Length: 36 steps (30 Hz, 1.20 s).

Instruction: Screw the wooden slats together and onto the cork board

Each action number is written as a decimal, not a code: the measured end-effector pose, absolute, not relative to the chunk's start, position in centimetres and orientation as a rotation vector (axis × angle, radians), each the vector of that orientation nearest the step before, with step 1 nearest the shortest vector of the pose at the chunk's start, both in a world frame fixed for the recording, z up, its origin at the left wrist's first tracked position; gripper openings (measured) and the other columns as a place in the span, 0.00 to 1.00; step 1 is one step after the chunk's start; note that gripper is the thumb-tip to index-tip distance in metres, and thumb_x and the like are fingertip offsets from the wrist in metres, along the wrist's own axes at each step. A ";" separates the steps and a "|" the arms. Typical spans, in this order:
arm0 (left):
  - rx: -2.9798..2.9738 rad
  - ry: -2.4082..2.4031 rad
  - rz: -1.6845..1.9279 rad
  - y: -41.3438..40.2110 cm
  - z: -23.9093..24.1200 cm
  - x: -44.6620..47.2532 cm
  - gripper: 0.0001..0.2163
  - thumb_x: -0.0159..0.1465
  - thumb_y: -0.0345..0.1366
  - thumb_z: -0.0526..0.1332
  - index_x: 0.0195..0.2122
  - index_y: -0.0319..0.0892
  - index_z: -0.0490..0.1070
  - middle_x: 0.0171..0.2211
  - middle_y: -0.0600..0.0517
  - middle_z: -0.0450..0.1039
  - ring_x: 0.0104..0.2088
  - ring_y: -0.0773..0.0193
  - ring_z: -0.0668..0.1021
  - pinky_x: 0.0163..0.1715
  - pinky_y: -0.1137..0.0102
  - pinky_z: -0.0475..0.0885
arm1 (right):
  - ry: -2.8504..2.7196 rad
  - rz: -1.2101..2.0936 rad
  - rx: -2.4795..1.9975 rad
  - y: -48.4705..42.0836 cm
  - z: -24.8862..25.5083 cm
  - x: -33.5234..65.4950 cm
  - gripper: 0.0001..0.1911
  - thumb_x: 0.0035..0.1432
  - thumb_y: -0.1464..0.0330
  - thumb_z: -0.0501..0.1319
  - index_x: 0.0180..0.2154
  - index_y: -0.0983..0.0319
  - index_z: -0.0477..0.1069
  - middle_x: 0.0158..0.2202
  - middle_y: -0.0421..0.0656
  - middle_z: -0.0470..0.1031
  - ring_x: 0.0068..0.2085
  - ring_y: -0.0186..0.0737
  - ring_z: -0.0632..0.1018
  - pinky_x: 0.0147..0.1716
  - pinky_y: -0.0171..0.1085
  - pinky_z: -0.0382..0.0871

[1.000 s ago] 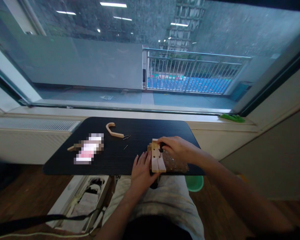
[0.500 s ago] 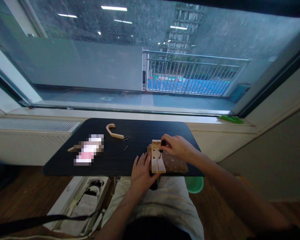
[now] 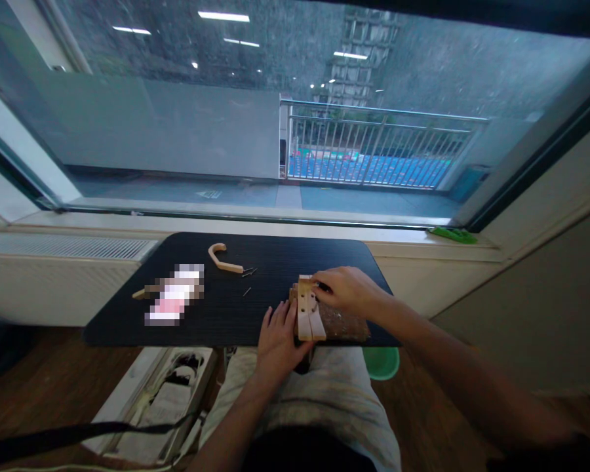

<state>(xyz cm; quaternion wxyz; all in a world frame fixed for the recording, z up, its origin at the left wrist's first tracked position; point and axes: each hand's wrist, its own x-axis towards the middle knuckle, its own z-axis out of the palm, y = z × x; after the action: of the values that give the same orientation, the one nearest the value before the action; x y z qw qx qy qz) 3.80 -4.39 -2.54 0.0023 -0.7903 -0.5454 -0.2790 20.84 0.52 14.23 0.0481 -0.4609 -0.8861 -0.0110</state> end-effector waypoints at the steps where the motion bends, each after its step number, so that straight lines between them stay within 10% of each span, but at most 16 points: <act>1: -2.480 -1.710 -0.876 -4.4 -2.5 3.8 0.38 0.57 0.53 0.61 0.63 0.38 0.55 0.58 0.38 0.67 0.59 0.48 0.68 0.60 0.51 0.59 | -2.718 -0.014 -1.364 0.5 14.2 20.8 0.10 0.62 0.65 0.55 0.35 0.60 0.74 0.27 0.40 0.76 0.25 0.31 0.69 0.25 0.37 0.44; 36: -2.477 -1.696 -0.892 -4.3 -2.6 3.7 0.38 0.57 0.55 0.61 0.63 0.38 0.55 0.58 0.37 0.67 0.59 0.48 0.69 0.59 0.51 0.59 | -2.932 0.326 -1.209 0.4 16.0 20.7 0.09 0.63 0.70 0.53 0.42 0.62 0.71 0.41 0.47 0.78 0.39 0.40 0.76 0.34 0.36 0.60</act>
<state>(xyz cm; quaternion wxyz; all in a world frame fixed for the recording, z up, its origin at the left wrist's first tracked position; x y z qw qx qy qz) 3.73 -4.27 -2.57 0.0051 -0.7909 -0.5415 -0.2850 20.73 0.41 16.01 -0.0234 -0.3790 -0.9194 0.1023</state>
